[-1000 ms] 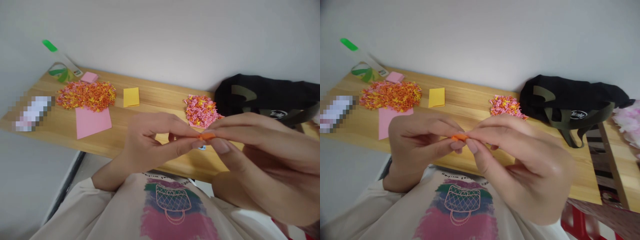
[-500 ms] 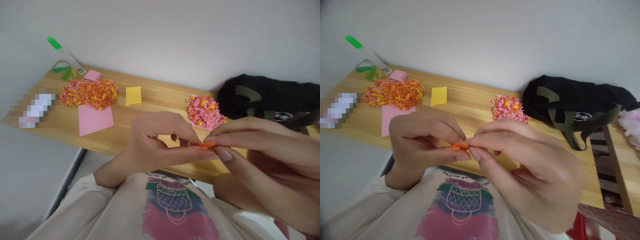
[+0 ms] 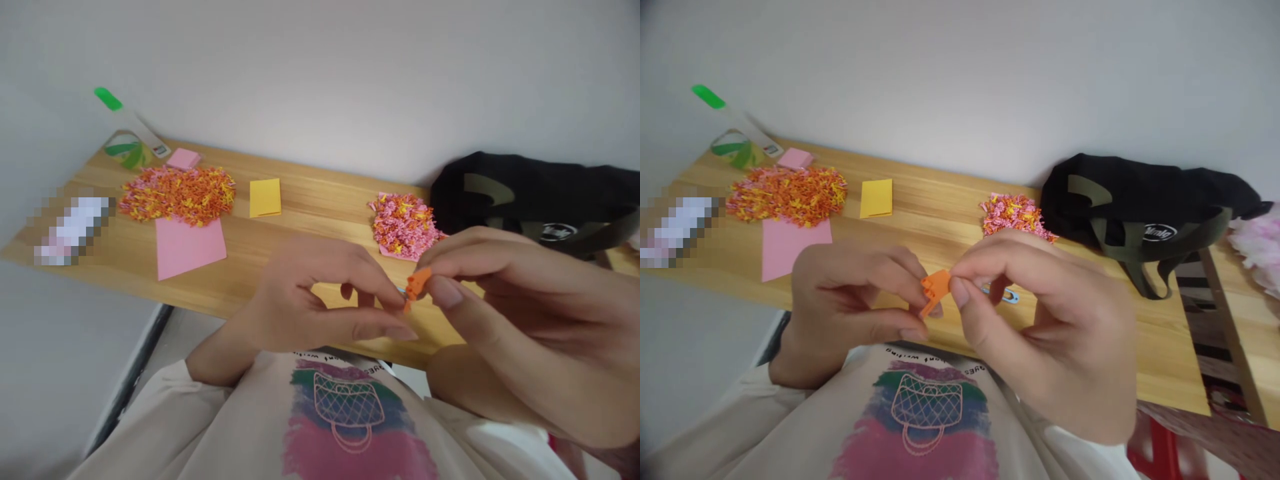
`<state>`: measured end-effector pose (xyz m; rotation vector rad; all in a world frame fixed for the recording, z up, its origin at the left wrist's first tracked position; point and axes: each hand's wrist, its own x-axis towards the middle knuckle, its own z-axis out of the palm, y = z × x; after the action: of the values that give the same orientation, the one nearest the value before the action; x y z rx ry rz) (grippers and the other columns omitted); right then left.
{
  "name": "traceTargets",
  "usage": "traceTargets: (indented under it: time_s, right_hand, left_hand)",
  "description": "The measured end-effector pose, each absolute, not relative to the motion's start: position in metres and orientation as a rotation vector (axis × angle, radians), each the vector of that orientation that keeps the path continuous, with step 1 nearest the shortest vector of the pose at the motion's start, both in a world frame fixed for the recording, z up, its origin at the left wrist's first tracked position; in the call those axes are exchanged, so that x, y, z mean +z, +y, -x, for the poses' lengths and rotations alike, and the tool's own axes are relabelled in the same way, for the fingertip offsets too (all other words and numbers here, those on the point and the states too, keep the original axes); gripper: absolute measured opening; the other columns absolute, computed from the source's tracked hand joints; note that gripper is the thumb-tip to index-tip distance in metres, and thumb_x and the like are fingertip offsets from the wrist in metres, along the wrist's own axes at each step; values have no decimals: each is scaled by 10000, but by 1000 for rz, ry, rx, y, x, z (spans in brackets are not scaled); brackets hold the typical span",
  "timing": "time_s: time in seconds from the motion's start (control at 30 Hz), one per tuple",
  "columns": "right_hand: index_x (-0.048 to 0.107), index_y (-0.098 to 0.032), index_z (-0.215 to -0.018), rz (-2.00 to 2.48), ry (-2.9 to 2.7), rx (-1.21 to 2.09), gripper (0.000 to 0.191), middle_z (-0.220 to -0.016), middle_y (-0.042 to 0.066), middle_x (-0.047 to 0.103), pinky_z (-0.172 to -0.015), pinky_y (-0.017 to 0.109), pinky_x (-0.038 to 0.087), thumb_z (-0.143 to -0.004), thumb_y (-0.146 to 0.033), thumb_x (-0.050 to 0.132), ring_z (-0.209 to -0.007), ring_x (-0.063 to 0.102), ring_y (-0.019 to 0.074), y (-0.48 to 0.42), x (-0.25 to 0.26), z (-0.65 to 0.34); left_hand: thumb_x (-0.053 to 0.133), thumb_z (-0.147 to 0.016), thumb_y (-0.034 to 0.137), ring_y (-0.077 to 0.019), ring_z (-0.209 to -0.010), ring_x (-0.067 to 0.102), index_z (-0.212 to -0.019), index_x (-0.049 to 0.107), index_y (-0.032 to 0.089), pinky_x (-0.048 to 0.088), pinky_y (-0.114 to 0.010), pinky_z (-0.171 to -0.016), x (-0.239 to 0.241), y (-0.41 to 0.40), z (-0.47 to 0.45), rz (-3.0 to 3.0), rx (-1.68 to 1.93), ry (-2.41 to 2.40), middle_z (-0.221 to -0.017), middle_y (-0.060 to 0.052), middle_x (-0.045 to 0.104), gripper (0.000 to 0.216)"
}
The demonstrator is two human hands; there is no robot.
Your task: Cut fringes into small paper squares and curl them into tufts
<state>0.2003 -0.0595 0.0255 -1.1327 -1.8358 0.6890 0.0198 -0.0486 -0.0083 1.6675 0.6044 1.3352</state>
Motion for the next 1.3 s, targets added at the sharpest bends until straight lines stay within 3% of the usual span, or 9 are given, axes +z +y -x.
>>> traceTargets:
  time_s: [0.43, 0.67, 0.93, 1.3]
  right_hand:
    - [668, -260, -764, 1134, -1853, 713, 126, -743, 12, 698, -534, 295, 507, -869, -255, 598, -643, 636, 173, -61, 27, -203]
    - [678, -259, -785, 1123, -1828, 713, 112, -707, 9, 671, -533, 303, 504, -856, -213, 606, -661, 646, 183, -60, 28, -202]
    - [684, -249, -772, 1139, -1793, 713, 105, -693, 3, 662, -537, 292, 483, -845, -210, 619, -656, 639, 166, -61, 27, -201]
    - [686, -257, -779, 1141, -1794, 724, 127, -700, -2, 678, -537, 284, 478, -853, -196, 603, -659, 637, 162, -61, 27, -199]
  left_hand:
    - [826, -685, 251, -104, -546, 610, -721, 689, 127, 504, -206, -501, -11, -44, -24, -1662, 1378, 625, -644, -44, 700, 188]
    - [736, -792, 319, -107, -596, 647, -820, 720, 212, 521, -208, -515, -11, -46, -22, -1718, 1347, 684, -737, -17, 743, 112]
    - [732, -774, 125, -105, -591, 654, -812, 731, 137, 528, -197, -532, -10, -48, -24, -1654, 1344, 664, -707, -40, 741, 39]
    - [718, -784, 108, -88, -548, 647, -837, 731, 151, 529, -184, -517, -11, -50, -24, -1582, 1325, 652, -710, -23, 741, 69]
